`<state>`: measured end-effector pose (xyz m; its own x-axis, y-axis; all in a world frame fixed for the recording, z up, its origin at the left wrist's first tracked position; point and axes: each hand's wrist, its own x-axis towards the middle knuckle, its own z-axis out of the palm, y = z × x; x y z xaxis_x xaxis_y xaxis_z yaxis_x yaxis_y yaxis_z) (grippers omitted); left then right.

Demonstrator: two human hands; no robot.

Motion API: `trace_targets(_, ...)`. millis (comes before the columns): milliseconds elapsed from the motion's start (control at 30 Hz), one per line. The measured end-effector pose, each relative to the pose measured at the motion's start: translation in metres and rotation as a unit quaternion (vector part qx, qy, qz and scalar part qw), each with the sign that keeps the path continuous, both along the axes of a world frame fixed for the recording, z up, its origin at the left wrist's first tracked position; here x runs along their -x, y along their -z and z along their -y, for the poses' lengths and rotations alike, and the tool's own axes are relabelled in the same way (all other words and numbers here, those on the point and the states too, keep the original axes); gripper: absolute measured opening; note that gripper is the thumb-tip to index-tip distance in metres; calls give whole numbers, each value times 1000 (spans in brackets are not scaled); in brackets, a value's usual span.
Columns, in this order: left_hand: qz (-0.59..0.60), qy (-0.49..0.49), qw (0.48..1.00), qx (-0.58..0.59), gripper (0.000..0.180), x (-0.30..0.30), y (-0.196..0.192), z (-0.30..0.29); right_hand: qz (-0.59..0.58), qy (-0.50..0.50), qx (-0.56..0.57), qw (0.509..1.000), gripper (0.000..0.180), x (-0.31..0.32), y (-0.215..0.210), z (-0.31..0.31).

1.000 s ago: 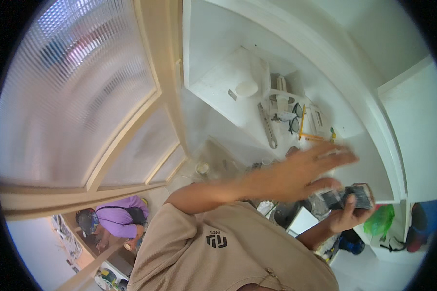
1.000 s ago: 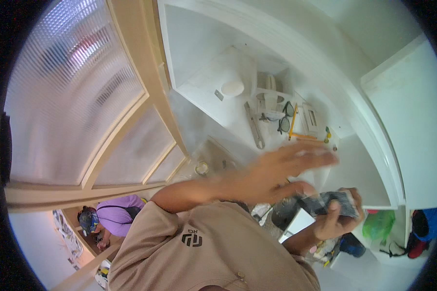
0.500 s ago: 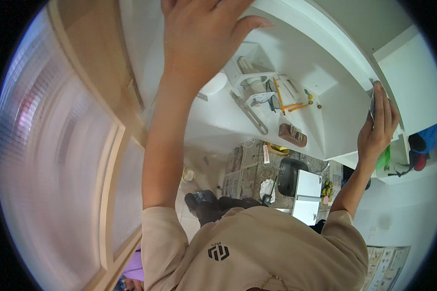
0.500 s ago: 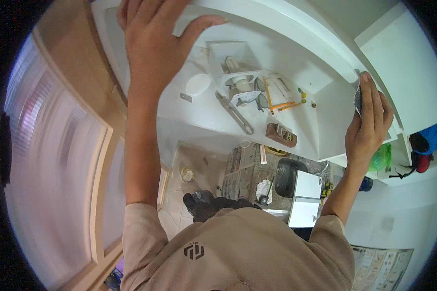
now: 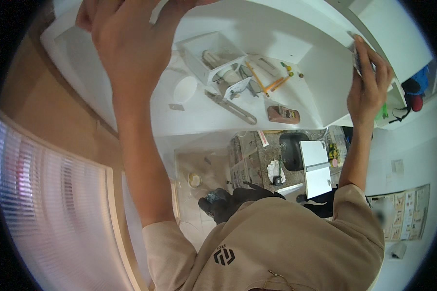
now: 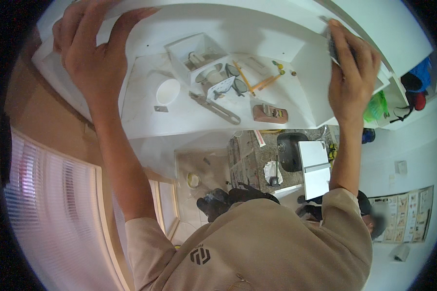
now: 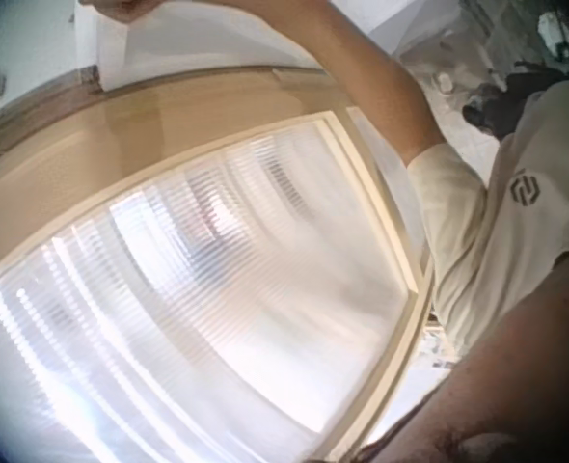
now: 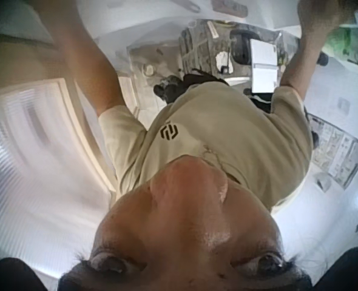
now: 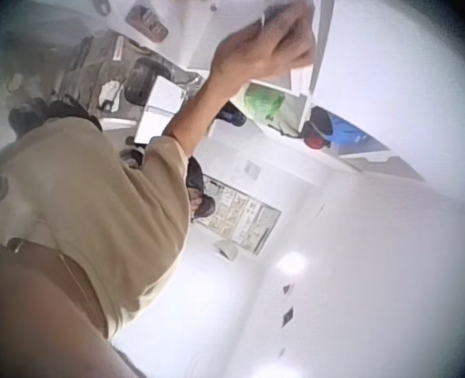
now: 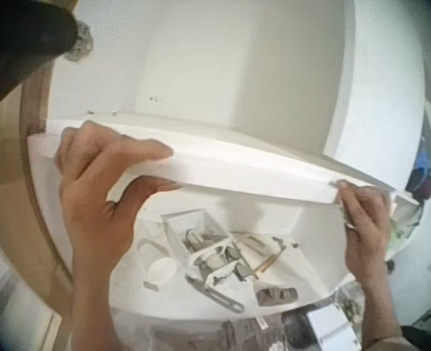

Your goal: The person assembles a white cabinet by fitting a wooden frame, sanding edges, and attaching a white door. They use a sanding block to smooth the frame and door edges, then align and secure the door to the cabinet body.

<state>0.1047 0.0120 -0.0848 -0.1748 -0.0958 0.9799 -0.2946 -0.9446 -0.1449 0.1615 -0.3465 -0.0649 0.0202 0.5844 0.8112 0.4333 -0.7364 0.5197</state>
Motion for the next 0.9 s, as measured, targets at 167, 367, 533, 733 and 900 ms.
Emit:
trace_targets(167, -8, -76, 997, -19, 37, 0, -2, 9, -7, 9, -7, 1000, 53, 10, 0, -48)
trace_targets(367, -60, -12, 998, 19, 37, 1, -1, 46, 5, -163, -51, 985, 37, 15, -5, -106)
trace_targets(533, -90, -1, 996, 24, 38, -7, -10, 47, -46, -36, -105, 993, 40, 12, 0, -49)
trace_targets(733, -79, -15, 997, 14, 41, -16, -2, 39, -3, -194, -103, 976, 34, -3, 11, -106)
trace_targets(900, -85, 3, 996, 15, 43, -17, -2, 34, -14, -158, -115, 981, 33, -6, 11, -71)
